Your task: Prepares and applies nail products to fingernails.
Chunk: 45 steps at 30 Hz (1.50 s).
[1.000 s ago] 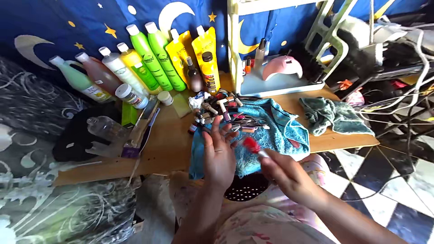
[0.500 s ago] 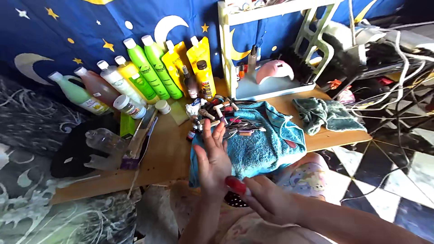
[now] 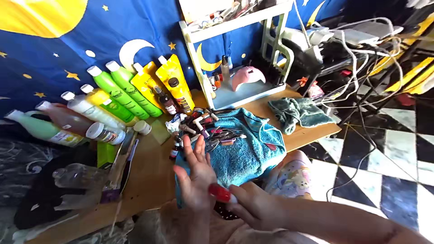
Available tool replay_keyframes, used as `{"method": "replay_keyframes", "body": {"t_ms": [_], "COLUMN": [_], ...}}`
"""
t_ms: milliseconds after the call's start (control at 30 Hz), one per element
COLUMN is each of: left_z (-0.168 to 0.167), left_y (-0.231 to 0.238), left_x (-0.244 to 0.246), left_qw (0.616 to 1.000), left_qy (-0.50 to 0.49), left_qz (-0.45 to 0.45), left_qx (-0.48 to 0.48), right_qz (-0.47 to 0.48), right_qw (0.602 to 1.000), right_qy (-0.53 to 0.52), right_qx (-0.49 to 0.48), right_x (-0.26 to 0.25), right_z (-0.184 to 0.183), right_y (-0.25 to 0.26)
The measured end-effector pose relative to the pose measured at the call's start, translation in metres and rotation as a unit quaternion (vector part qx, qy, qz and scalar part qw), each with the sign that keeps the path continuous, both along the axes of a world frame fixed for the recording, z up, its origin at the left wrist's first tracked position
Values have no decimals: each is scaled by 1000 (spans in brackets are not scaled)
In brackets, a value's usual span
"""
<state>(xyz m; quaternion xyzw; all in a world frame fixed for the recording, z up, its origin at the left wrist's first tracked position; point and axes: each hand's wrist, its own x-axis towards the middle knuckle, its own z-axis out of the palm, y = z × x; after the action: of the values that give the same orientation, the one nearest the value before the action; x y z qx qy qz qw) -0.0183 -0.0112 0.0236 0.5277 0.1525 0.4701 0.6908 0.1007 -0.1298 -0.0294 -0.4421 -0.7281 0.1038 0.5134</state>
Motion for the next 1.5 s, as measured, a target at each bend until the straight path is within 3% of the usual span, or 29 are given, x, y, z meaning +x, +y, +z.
{"method": "replay_keyframes", "body": {"t_ms": [100,200,333,400,433,500,567,600,633,700,767,833,900,933,1067,1167,1300,1433,1500], "left_z": [-7,-3,-9,-7,-6,-6,-7,-8,-7,-7,-8,-11,-15,-15,-9,-16,-15,-21,-19], "left_y": [0,-1,3,-1,-3,-1,-4,-6,-7,-8,-6,1,7,9,5,11,15,26,23], "left_x": [3,6,5,8,9,6,3,4,5,6,4,2,1,1,0,-3,-5,-8,-7], "left_qw": [1000,1000,1000,998,995,981,966,961,963,975,981,983,985,986,985,979,981,977,973], "left_qy": [-2,12,-1,-24,-33,-74,-84,-93,-93,-71,-66,-77,-77,-73,-68,-85,-86,-117,-130], "left_qz": [-6,-24,-20,-59,-91,-162,-214,-226,-216,-183,-153,-131,-98,-83,-101,-134,-140,-142,-160], "left_qx": [-7,8,10,-10,-19,-75,-118,-128,-130,-103,-96,-103,-116,-126,-125,-125,-103,-107,-99], "right_qz": [31,-8,-13,-4,47,176,294,325,325,251,116,-9,-59,-67,-69,-54,-50,-16,-7], "right_qw": [990,998,991,996,982,918,817,785,784,850,931,981,984,983,990,996,992,997,996], "right_qy": [123,15,124,51,60,178,333,371,377,301,181,133,165,166,8,73,-15,75,-3], "right_qx": [55,-66,56,-72,-175,-307,-367,-376,-373,-352,-293,-143,1,26,-125,-16,-111,-29,-93], "right_x": [1,1,5,4,5,15,21,24,26,28,28,26,19,12,-8,-2,-8,1,2], "right_z": [-7,-10,-3,-14,-15,-8,-3,-1,-2,-2,11,32,40,33,3,6,-9,8,-6], "right_y": [-1,-1,-8,-1,2,3,-2,-1,2,7,6,-2,-6,-4,1,1,11,15,25]}}
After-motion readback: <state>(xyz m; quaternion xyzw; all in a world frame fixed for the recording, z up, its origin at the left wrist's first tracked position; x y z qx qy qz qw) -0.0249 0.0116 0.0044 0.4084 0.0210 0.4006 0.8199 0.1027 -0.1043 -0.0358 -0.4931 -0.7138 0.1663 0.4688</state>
